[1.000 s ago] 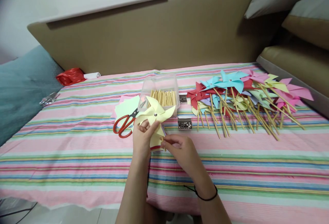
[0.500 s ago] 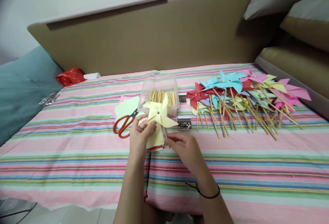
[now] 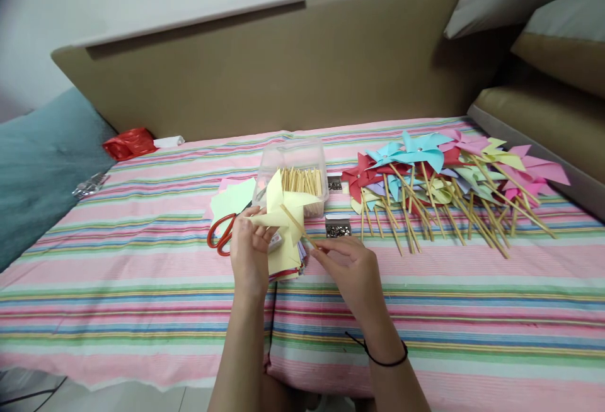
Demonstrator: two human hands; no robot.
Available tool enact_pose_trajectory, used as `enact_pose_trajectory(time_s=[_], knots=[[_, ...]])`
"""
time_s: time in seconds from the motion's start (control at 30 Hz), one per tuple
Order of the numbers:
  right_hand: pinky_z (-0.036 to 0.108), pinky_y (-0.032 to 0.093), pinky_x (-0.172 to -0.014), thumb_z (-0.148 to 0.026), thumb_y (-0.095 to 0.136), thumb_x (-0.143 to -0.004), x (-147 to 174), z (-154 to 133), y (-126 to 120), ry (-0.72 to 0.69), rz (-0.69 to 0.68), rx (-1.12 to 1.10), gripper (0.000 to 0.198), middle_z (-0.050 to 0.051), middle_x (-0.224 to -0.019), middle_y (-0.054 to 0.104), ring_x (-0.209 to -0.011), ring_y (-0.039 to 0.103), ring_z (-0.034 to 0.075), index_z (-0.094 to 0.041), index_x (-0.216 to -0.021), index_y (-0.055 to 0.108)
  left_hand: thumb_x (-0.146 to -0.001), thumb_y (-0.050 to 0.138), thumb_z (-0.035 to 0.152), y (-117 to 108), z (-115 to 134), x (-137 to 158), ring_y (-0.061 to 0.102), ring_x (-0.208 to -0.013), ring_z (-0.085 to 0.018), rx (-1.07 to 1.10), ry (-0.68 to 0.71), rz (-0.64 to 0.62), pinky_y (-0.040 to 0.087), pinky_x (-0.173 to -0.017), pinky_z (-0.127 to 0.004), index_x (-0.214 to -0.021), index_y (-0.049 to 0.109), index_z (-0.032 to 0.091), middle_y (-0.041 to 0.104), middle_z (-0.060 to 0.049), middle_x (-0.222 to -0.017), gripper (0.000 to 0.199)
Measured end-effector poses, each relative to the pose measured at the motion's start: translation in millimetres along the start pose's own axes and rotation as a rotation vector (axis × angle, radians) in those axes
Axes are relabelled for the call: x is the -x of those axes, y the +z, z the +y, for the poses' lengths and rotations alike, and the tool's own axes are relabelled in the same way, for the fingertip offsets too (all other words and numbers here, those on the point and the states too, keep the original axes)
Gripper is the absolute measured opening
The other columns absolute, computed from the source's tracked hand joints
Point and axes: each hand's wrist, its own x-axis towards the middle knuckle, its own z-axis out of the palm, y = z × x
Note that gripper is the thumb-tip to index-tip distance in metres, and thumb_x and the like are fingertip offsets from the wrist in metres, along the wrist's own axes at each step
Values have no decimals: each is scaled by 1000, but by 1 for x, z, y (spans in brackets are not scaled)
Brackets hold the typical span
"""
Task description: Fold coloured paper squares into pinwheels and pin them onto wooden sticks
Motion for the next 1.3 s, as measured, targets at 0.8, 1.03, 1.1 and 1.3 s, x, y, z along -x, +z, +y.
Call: enact_pose_trajectory(time_s=[0.8, 1.03, 1.1, 1.3], knots=[[37, 49, -75, -24, 76, -73, 1, 1, 2, -147, 24, 62, 8, 4, -76, 72, -80, 59, 22, -25, -80, 77, -76, 72, 23, -9, 1, 4, 53, -112, -24, -789, 689, 96, 41, -96, -41, -91, 74, 29, 61, -6, -118, 17], [38, 49, -76, -25, 76, -74, 1, 3, 2, -190, 16, 112, 8, 4, -76, 72, -82, 58, 23, -26, -82, 77, -75, 73, 23, -8, 2, 7, 53, -110, -24, -787, 715, 139, 41, -96, -42, -88, 74, 29, 62, -6, -114, 14], [37, 49, -76, -25, 76, -74, 1, 3, 3, -194, 18, 122, 8, 4, -76, 72, -82, 57, 23, -26, -82, 77, -75, 73, 23, -8, 2, 6, 53, -109, -24, -782, 720, 146, 42, -95, -42, -88, 74, 29, 62, -6, -113, 15], [36, 51, -73, -25, 76, -74, 2, 7, 4, -232, 30, 130, 10, 4, -77, 71, -81, 56, 22, -26, -84, 77, -76, 73, 22, -8, -1, 5, 55, -109, -22, -801, 724, 166, 44, -94, -40, -85, 72, 26, 63, -6, -111, 10]])
